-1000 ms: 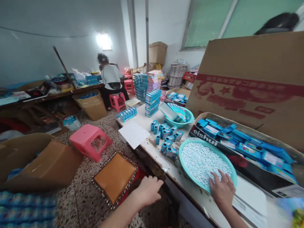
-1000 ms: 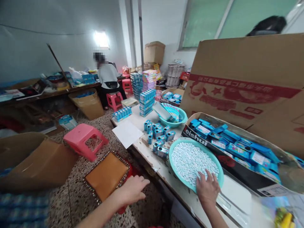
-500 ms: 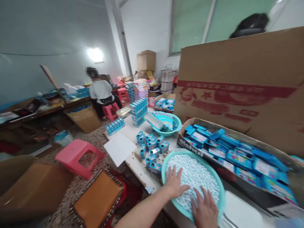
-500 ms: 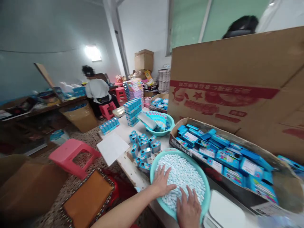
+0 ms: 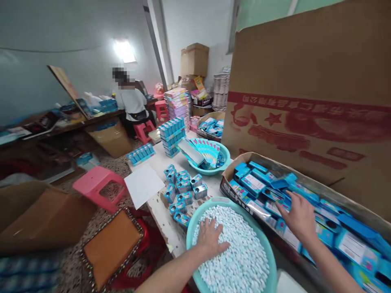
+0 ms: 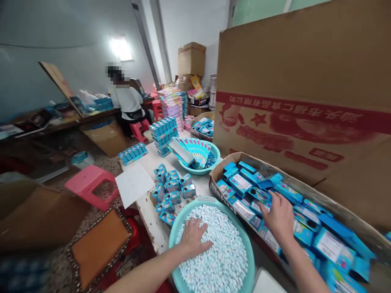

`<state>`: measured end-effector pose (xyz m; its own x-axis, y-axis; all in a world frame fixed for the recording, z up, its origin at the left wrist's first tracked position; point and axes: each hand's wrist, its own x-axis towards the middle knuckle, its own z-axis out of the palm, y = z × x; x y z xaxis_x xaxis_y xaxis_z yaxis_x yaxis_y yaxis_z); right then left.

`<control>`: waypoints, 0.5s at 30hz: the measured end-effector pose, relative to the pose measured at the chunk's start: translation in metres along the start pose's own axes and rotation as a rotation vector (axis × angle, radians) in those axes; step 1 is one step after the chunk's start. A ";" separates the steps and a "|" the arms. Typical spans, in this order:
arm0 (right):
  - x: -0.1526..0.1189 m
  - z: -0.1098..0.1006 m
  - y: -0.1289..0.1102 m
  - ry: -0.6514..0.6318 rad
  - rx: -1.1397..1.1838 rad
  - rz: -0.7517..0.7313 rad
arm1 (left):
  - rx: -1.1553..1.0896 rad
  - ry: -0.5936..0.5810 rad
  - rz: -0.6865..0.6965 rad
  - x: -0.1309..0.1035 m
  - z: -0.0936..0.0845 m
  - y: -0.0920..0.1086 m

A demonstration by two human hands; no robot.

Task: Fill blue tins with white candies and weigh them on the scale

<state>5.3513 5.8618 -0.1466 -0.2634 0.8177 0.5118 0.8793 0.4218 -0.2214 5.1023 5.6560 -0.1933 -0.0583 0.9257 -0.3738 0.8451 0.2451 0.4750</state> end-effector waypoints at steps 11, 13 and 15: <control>0.033 0.059 0.029 -0.464 0.053 0.172 | -0.040 -0.010 -0.148 -0.016 0.012 0.005; 0.032 0.043 0.031 -0.421 0.122 0.295 | -0.035 -0.002 -0.155 -0.013 0.011 0.004; 0.029 0.021 0.029 -0.301 0.162 0.432 | -0.031 0.021 -0.151 -0.011 0.010 0.003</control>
<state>5.3608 5.9062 -0.1554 -0.0147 0.9957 0.0916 0.8664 0.0584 -0.4960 5.1110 5.6442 -0.1957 -0.1949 0.8835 -0.4260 0.8094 0.3902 0.4389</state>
